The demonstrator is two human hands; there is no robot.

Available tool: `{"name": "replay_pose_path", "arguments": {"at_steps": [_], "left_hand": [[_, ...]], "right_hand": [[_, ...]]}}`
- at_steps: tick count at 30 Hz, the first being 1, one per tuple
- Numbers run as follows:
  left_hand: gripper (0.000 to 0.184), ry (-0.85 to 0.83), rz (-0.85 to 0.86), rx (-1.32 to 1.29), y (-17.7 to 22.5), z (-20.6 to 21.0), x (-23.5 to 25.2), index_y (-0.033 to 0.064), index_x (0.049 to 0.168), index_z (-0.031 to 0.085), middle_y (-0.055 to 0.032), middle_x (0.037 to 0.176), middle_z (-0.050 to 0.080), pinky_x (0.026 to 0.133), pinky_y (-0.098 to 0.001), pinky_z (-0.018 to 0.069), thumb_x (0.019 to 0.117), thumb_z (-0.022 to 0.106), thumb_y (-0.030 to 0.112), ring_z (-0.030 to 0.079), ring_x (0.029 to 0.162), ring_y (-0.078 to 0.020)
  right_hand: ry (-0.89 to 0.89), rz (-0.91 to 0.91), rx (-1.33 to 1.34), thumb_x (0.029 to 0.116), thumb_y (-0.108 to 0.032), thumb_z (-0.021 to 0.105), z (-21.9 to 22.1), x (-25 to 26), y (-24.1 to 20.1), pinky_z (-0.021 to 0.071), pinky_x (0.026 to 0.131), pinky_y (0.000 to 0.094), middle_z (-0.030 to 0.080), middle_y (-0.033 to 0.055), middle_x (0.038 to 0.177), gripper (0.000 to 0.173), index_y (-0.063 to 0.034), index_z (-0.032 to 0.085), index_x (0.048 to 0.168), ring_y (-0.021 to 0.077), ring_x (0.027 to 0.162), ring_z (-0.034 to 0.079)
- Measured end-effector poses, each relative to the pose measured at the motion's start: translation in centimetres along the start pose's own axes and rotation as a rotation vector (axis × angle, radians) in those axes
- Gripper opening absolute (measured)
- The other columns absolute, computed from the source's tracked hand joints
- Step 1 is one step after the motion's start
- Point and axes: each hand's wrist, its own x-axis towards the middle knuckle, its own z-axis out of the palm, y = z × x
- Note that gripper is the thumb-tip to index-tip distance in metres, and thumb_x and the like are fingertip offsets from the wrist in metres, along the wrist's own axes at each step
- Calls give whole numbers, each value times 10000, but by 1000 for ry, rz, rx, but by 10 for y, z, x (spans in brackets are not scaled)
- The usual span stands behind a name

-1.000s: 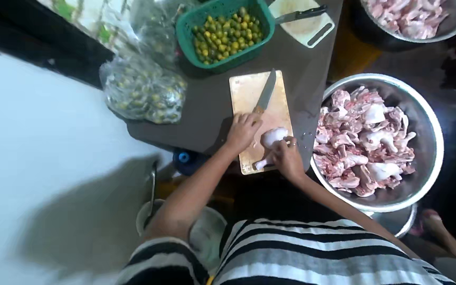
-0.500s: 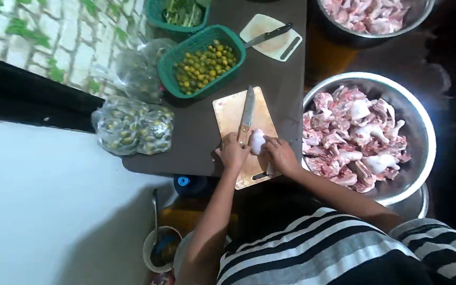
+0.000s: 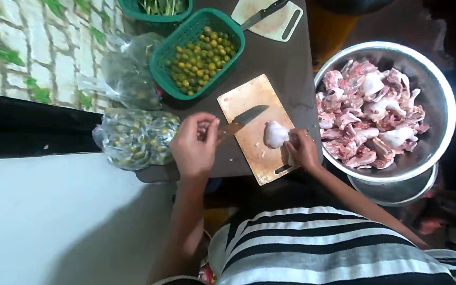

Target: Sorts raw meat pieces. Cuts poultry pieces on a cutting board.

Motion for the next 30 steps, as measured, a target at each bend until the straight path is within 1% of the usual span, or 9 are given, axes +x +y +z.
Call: {"name": "replay_pose_path", "arguments": {"at_steps": [3,8,11,14,17,20,22,26,30], "left_hand": [[266,-39,15,-43,-27,29,17,-55,1157,667,-214,1075,710,871,-394,580,1021,635,172,708,976,-268],[538,-228,-96,171,-90,75,-48,2,1401,554,-238,1425,564,1144,-643,328,1038,570,399,531,1319,-439],[680,-350,-230,307,-121,92,-87,15,1539,412,-259,1567,421,1183,-697,216,1034,574,441,413,1448,-443],[550,-362,-241,357,-137,100,-92,64,1528,460,-254,1537,462,1158,-708,252,1044,593,287,451,1413,-457],[411,-322,-238,309,-144,90,-87,81,1430,576,-248,1340,610,1025,-656,424,1031,597,174,578,1234,-467],[492,-297,-310,121,-122,63,-63,4,1377,589,-236,1241,674,1032,-608,484,925,711,154,631,1175,-433],[471,-122,-256,3,-103,49,-57,-46,1274,629,-249,1142,694,931,-593,536,847,761,102,671,1056,-426],[397,104,-113,-283,-78,36,-45,-69,1162,663,-152,1107,730,883,-277,590,853,781,151,712,994,-122],[455,198,-92,-606,-51,37,-22,-88,1220,575,-62,1156,705,904,-212,588,854,776,94,678,1066,-25]], "right_hand": [[38,31,-34,945,-167,733,6,-4,-6,538,975,551,650,209,1280,373,-4,638,1266,381,1157,649],[70,78,-81,948,-147,729,9,-7,-11,532,989,556,652,209,1280,383,-9,623,1289,377,1173,647],[58,95,-99,955,-152,719,9,-4,-12,518,1016,550,645,212,1302,404,-4,608,1314,382,1198,636],[38,84,-113,956,-151,712,9,1,-11,509,1028,560,639,208,1328,419,8,597,1327,391,1227,620],[-38,120,-129,968,-175,689,8,-5,-12,508,1043,533,622,211,1352,427,3,588,1342,373,1241,615],[-109,149,-141,980,-196,647,-4,1,-26,510,1056,509,611,219,1370,425,-9,599,1359,359,1249,615],[-120,123,-136,969,-169,649,-8,12,-32,521,1030,531,621,214,1355,413,-31,607,1356,375,1233,623],[-215,-46,-165,947,-55,623,-8,30,-22,494,1068,531,589,176,1440,438,-87,619,1384,377,1319,572],[-315,-377,-180,985,18,538,-11,47,-12,450,1129,503,646,148,1380,377,-86,682,1317,357,1340,563]]}}
